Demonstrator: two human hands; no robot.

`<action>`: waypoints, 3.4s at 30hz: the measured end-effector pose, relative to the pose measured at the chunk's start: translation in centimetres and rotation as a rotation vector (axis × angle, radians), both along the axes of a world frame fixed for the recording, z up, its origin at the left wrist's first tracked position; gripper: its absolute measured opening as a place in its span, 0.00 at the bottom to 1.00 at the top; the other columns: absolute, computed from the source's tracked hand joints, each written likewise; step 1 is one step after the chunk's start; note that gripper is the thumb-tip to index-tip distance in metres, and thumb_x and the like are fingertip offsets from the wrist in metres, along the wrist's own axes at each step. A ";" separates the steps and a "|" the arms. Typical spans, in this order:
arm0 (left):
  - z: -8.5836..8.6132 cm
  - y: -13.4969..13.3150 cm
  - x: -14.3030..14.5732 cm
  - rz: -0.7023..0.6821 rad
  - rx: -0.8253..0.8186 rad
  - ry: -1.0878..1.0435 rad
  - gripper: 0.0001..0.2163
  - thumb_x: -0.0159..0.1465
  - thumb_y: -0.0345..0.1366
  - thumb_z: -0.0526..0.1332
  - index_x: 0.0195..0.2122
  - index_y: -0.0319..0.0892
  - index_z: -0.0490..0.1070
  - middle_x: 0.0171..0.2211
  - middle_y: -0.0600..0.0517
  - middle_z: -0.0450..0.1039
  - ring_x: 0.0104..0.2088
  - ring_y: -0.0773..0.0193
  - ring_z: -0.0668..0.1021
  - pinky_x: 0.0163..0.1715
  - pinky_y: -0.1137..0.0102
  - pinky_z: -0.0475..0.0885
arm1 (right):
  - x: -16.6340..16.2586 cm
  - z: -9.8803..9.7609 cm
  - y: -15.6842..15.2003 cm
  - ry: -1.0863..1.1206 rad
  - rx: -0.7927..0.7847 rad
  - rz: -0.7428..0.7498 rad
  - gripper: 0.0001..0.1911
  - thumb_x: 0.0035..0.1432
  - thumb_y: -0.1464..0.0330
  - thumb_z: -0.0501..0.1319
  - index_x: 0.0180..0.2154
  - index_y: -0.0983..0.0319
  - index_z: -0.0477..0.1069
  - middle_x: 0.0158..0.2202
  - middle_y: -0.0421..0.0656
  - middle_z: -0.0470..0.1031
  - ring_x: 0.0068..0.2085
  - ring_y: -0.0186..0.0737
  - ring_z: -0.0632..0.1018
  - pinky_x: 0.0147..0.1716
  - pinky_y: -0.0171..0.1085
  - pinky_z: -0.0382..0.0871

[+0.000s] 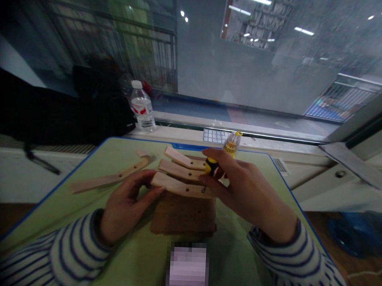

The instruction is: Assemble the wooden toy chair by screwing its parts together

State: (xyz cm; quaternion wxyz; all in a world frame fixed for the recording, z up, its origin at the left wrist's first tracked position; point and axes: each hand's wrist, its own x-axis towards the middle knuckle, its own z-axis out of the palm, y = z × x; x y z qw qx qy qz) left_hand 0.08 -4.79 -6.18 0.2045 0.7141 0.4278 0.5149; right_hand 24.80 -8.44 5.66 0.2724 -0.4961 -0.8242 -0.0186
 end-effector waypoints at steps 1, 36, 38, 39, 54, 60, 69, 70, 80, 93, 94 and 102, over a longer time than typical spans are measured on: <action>0.0 0.0 0.0 0.000 -0.002 -0.004 0.15 0.59 0.37 0.65 0.47 0.43 0.69 0.38 0.52 0.74 0.35 0.66 0.75 0.38 0.71 0.72 | 0.0 0.1 0.0 -0.012 0.000 -0.005 0.22 0.59 0.63 0.60 0.54 0.57 0.60 0.39 0.43 0.77 0.30 0.35 0.78 0.28 0.33 0.71; 0.4 -0.1 0.0 0.025 -0.016 0.034 0.16 0.58 0.39 0.64 0.47 0.42 0.70 0.37 0.52 0.74 0.36 0.63 0.76 0.37 0.69 0.73 | 0.0 -0.2 0.2 0.077 -0.019 -0.018 0.19 0.58 0.66 0.61 0.51 0.60 0.61 0.29 0.39 0.77 0.28 0.35 0.79 0.23 0.31 0.70; 0.4 -0.1 0.0 0.025 -0.024 0.030 0.16 0.58 0.39 0.64 0.47 0.43 0.69 0.37 0.52 0.74 0.35 0.64 0.76 0.37 0.69 0.73 | 0.1 -0.3 0.3 0.089 -0.021 -0.008 0.21 0.58 0.66 0.61 0.52 0.60 0.60 0.30 0.40 0.77 0.28 0.36 0.79 0.24 0.32 0.71; 0.4 -0.1 0.0 0.023 -0.031 0.026 0.16 0.59 0.39 0.64 0.47 0.43 0.69 0.37 0.52 0.74 0.35 0.64 0.76 0.38 0.69 0.73 | 0.1 -0.3 0.3 0.091 -0.021 0.001 0.21 0.59 0.66 0.61 0.53 0.60 0.60 0.31 0.40 0.77 0.28 0.36 0.79 0.24 0.32 0.71; 0.5 -0.1 0.0 0.030 -0.040 0.019 0.16 0.58 0.41 0.64 0.46 0.43 0.70 0.37 0.51 0.74 0.34 0.64 0.76 0.37 0.69 0.73 | -0.5 0.2 -0.2 0.006 -0.024 0.038 0.22 0.58 0.71 0.57 0.55 0.61 0.60 0.34 0.42 0.77 0.31 0.36 0.79 0.28 0.33 0.72; 0.6 0.0 -0.1 0.015 -0.058 0.019 0.15 0.58 0.40 0.64 0.46 0.42 0.69 0.37 0.51 0.75 0.34 0.64 0.76 0.37 0.68 0.73 | -0.5 0.3 -0.2 0.024 -0.055 0.028 0.21 0.60 0.70 0.57 0.55 0.61 0.61 0.37 0.43 0.78 0.32 0.36 0.79 0.30 0.34 0.72; 0.6 -0.1 -0.1 0.032 -0.065 0.012 0.16 0.57 0.41 0.64 0.45 0.41 0.70 0.37 0.50 0.76 0.34 0.62 0.77 0.37 0.67 0.74 | -0.3 0.3 -0.1 0.055 -0.056 0.049 0.19 0.60 0.68 0.58 0.53 0.61 0.62 0.34 0.42 0.77 0.32 0.38 0.79 0.30 0.34 0.72; 0.6 0.0 -0.1 0.034 -0.067 0.006 0.16 0.57 0.41 0.64 0.45 0.41 0.70 0.37 0.50 0.76 0.35 0.62 0.77 0.37 0.67 0.74 | -0.3 0.3 -0.1 0.053 -0.051 0.053 0.19 0.60 0.68 0.58 0.53 0.61 0.62 0.33 0.42 0.77 0.31 0.37 0.79 0.29 0.34 0.72; 0.0 0.1 -0.3 -0.002 -0.133 -0.031 0.16 0.59 0.42 0.64 0.47 0.42 0.69 0.39 0.49 0.76 0.37 0.61 0.78 0.40 0.65 0.74 | -0.4 0.2 -0.1 0.045 -0.088 0.040 0.15 0.61 0.67 0.57 0.49 0.60 0.61 0.34 0.43 0.76 0.31 0.37 0.77 0.30 0.36 0.70; 0.0 0.2 -0.2 -0.001 -0.130 -0.030 0.16 0.59 0.41 0.64 0.47 0.41 0.69 0.39 0.49 0.76 0.36 0.61 0.78 0.39 0.66 0.74 | -0.3 -0.3 0.2 0.118 -0.116 0.051 0.15 0.61 0.66 0.57 0.49 0.60 0.60 0.37 0.45 0.77 0.31 0.37 0.77 0.30 0.36 0.69; -0.1 0.2 -0.2 -0.002 -0.130 -0.029 0.16 0.59 0.41 0.64 0.47 0.41 0.69 0.39 0.49 0.76 0.36 0.61 0.78 0.39 0.66 0.74 | -0.3 -0.4 0.2 0.122 -0.116 0.048 0.16 0.61 0.66 0.58 0.49 0.60 0.60 0.37 0.45 0.77 0.31 0.37 0.76 0.30 0.36 0.70; -0.1 0.2 -0.3 -0.007 -0.144 -0.019 0.16 0.59 0.42 0.64 0.46 0.41 0.69 0.39 0.49 0.75 0.37 0.61 0.77 0.39 0.66 0.73 | -0.2 -0.5 0.2 0.112 -0.082 0.095 0.18 0.62 0.67 0.57 0.53 0.55 0.60 0.39 0.41 0.77 0.31 0.34 0.77 0.30 0.35 0.70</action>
